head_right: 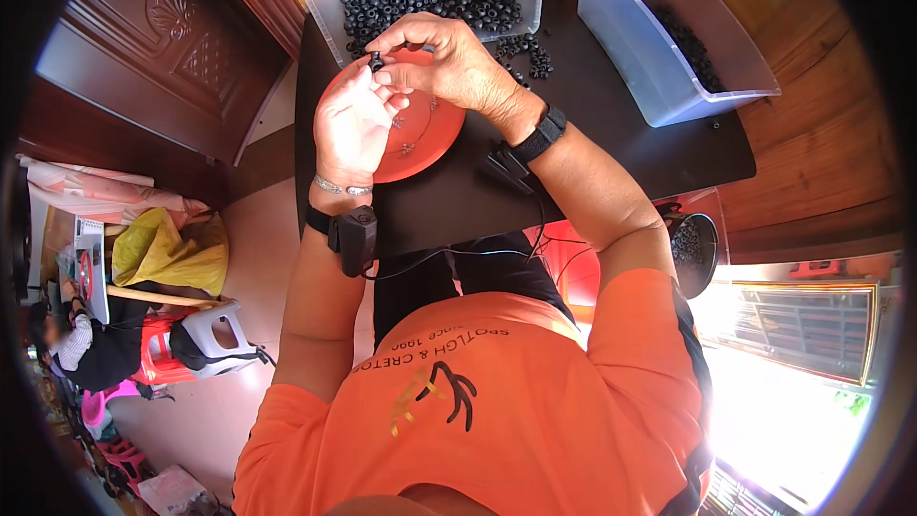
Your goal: Sorting and inspecting small black parts from a storage bin onto a red plate.
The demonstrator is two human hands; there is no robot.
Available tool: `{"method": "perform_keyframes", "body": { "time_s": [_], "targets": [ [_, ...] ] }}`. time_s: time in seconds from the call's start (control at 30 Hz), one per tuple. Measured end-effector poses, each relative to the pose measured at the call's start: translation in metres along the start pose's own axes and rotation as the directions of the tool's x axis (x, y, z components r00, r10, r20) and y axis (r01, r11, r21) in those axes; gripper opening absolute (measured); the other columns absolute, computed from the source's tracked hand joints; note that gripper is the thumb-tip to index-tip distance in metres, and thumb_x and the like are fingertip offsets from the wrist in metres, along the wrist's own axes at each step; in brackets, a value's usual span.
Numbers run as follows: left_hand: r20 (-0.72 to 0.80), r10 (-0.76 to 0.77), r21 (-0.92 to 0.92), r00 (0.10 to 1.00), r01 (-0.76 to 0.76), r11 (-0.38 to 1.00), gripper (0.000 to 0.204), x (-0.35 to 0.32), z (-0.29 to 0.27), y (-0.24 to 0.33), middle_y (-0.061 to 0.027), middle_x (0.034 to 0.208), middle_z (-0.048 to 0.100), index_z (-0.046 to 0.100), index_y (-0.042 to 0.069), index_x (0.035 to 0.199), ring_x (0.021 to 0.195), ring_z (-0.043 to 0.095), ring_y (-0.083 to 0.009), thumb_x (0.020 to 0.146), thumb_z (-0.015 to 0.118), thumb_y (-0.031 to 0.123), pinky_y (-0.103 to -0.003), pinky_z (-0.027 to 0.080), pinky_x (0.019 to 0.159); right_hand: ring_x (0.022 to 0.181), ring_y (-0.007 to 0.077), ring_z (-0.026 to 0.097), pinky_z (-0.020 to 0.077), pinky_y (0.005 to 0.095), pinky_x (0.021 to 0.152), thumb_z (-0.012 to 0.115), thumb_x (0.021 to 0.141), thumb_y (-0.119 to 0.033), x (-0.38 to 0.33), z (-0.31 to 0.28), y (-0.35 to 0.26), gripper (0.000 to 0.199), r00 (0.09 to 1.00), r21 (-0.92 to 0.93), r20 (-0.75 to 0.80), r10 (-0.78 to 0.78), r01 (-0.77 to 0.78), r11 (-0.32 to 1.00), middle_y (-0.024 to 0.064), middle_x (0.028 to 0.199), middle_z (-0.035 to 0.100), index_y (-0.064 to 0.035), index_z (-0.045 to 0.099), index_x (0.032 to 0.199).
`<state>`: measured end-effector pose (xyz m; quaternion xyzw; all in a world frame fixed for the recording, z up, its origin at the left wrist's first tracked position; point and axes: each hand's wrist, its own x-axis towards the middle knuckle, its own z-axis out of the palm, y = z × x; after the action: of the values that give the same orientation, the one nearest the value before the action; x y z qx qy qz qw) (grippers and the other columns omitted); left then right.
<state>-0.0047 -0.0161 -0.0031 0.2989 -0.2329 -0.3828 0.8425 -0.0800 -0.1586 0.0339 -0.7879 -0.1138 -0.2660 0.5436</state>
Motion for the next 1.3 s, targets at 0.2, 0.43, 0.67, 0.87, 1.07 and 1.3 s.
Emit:
{"method": "perform_keyframes", "body": {
  "time_s": [0.2, 0.43, 0.67, 0.87, 1.07, 1.3],
  "targets": [
    [-0.018, -0.032, -0.034, 0.999, 0.031, 0.999, 0.023, 0.0, -0.001, 0.0, -0.0062, 0.101, 0.06, 0.058, 0.005, 0.106, 0.089, 0.056, -0.0204, 0.092, 0.047, 0.02, -0.034, 0.043, 0.077, 0.09, 0.0174, 0.06, 0.0481, 0.0313, 0.083, 0.077, 0.071, -0.01, 0.002, -0.001, 0.001, 0.028, 0.983, -0.204, -0.028, -0.181, 0.171, 0.964, 0.0048, 0.094, 0.065, -0.0062, 0.067, 0.097],
    [0.004, -0.036, -0.062, 0.999, 0.037, 0.997, 0.022, -0.001, -0.002, -0.001, -0.0071, 0.101, 0.06, 0.055, 0.007, 0.108, 0.092, 0.055, -0.0171, 0.093, 0.046, 0.02, -0.033, 0.042, 0.078, 0.087, 0.0233, 0.061, 0.0493, 0.0337, 0.079, 0.078, 0.067, -0.016, 0.002, 0.0, -0.001, 0.032, 0.913, -0.491, 0.0, -0.407, 0.354, 0.796, 0.0067, 0.089, 0.066, -0.0055, 0.067, 0.095],
    [0.031, -0.024, -0.072, 0.999, 0.027, 0.997, 0.016, 0.0, -0.001, -0.001, -0.0033, 0.097, 0.06, 0.056, 0.007, 0.102, 0.087, 0.057, -0.0152, 0.092, 0.047, 0.016, -0.031, 0.045, 0.075, 0.085, 0.0255, 0.062, 0.051, 0.0348, 0.075, 0.077, 0.068, -0.02, 0.001, 0.001, -0.005, 0.032, 0.891, -0.618, 0.038, -0.453, 0.377, 0.69, 0.0081, 0.089, 0.066, -0.005, 0.067, 0.094],
    [0.05, -0.022, -0.057, 0.998, 0.025, 0.998, 0.015, 0.0, -0.002, 0.0, -0.0043, 0.097, 0.06, 0.055, 0.007, 0.101, 0.088, 0.058, -0.0159, 0.092, 0.047, 0.015, -0.032, 0.045, 0.076, 0.084, 0.0257, 0.062, 0.051, 0.0349, 0.073, 0.076, 0.068, -0.021, 0.001, 0.0, -0.007, 0.032, 0.885, -0.645, 0.065, -0.461, 0.39, 0.657, 0.0082, 0.088, 0.066, -0.0048, 0.067, 0.094],
    [0.044, 0.007, -0.083, 0.999, -0.004, 0.997, 0.015, 0.002, -0.002, -0.004, -0.0049, 0.098, 0.059, 0.056, 0.006, 0.099, 0.09, 0.057, -0.0164, 0.092, 0.047, 0.015, -0.033, 0.044, 0.078, 0.081, 0.0267, 0.06, 0.0502, 0.0348, 0.071, 0.073, 0.07, -0.017, 0.001, 0.003, -0.008, 0.029, 0.875, -0.7, 0.11, -0.471, 0.405, 0.588, 0.0078, 0.087, 0.063, -0.0051, 0.064, 0.095],
    [0.094, -0.006, -0.113, 0.996, 0.017, 0.993, 0.015, 0.003, -0.005, -0.003, -0.005, 0.098, 0.059, 0.057, 0.006, 0.097, 0.092, 0.055, -0.0157, 0.091, 0.047, 0.015, -0.034, 0.042, 0.085, 0.079, 0.0258, 0.059, 0.0496, 0.0336, 0.069, 0.072, 0.071, -0.012, -0.001, 0.008, -0.012, 0.025, 0.877, -0.704, 0.128, -0.464, 0.41, 0.58, 0.0077, 0.086, 0.062, -0.0042, 0.062, 0.092]
  ]
}}
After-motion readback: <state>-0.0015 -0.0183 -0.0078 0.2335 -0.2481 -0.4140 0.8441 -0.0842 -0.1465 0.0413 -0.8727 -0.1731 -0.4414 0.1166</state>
